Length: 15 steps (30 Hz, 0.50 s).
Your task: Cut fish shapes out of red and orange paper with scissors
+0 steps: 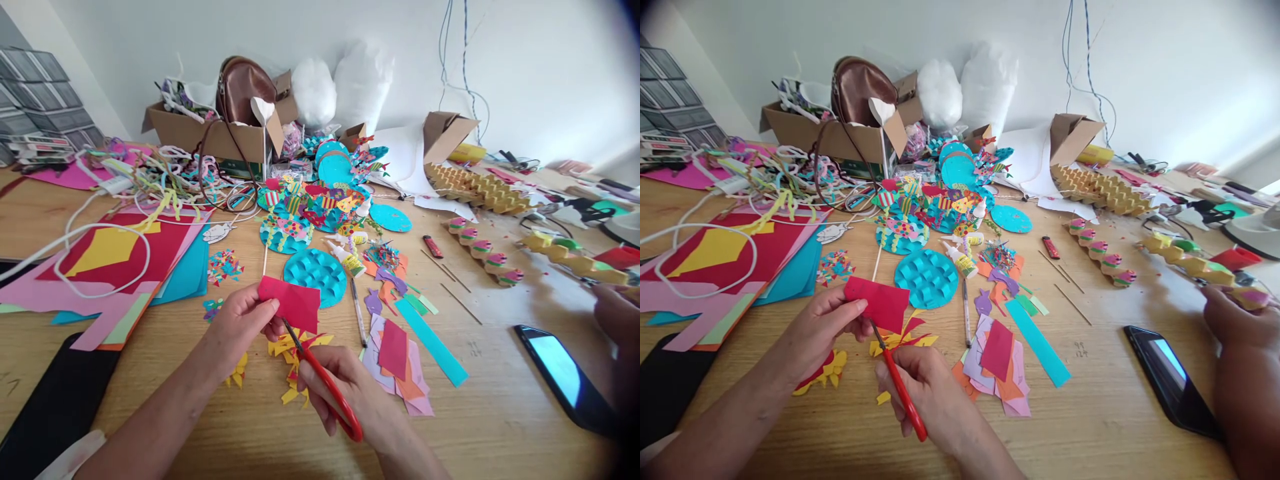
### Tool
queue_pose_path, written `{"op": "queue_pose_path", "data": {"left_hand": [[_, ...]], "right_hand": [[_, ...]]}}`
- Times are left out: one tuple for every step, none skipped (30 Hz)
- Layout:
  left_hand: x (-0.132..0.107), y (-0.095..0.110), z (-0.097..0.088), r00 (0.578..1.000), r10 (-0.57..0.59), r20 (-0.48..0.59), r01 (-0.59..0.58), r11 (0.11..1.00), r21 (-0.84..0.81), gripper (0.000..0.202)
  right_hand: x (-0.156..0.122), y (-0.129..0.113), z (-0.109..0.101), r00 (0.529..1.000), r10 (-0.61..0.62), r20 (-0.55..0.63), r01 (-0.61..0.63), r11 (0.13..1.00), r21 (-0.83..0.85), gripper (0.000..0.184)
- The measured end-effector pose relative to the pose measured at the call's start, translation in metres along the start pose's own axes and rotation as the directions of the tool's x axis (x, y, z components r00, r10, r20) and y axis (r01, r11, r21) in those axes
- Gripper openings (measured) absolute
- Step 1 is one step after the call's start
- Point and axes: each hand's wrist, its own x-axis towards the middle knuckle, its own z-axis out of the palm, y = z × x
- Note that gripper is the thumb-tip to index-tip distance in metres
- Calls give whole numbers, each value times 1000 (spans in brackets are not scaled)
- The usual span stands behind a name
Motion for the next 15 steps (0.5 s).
{"op": "queue_pose_path", "data": {"left_hand": [[0, -1, 0, 1000, -2, 8, 2, 1000, -1, 11], [-1, -1, -1, 1000, -4, 14, 4, 1000, -1, 11], [-1, -2, -1, 1000, -5, 22, 5, 1000, 0, 11], [-1, -3, -2, 1000, -6, 28, 6, 1000, 1, 12], [-1, -3, -2, 999, -8, 31, 8, 1000, 1, 12], [-1, -4, -2, 999, -10, 34, 10, 1000, 1, 13], [-1, -4, -1, 999, -12, 38, 12, 1000, -1, 13], [-1, -4, -1, 999, -17, 41, 17, 1000, -4, 13], [0, -5, -1, 999, -24, 43, 24, 1000, -9, 13], [0, -5, -1, 998, -31, 47, 32, 999, -16, 13], [0, -5, 0, 998, -37, 52, 38, 999, -25, 13], [0, -5, 0, 998, -44, 55, 46, 998, -34, 13], [0, -5, 1, 997, -51, 55, 53, 998, -45, 13], [0, -4, 1, 997, -57, 55, 60, 997, -55, 13], [0, -4, 1, 996, -64, 55, 68, 996, -66, 13]], "right_hand": [[0, 1, 0, 1000, -6, 1, 6, 1000, 2, 53], [1, 2, 0, 1000, -7, 2, 7, 1000, 3, 52], [1, 3, -1, 1000, -5, 0, 5, 1000, 3, 51], [1, 3, -1, 1000, -4, 0, 4, 1000, 2, 49], [1, 4, -1, 1000, -6, 0, 6, 1000, 3, 48], [1, 4, -1, 1000, -10, 0, 10, 1000, 6, 47], [1, 5, -1, 1000, -13, 2, 13, 1000, 8, 47], [1, 5, 0, 1000, -15, 3, 15, 1000, 12, 47], [0, 5, 0, 1000, -16, 4, 16, 1000, 13, 47], [0, 6, 0, 1000, -16, 5, 16, 1000, 13, 48], [-1, 6, 0, 1000, -15, 3, 15, 1000, 14, 48], [-1, 6, 0, 1000, -14, 3, 14, 1000, 16, 49], [-1, 6, -1, 1000, -12, 3, 12, 1000, 19, 50], [-1, 6, -1, 1000, -7, 1, 7, 1000, 23, 51], [-1, 6, -1, 1000, 1, 1, -1, 1000, 28, 51]]}}
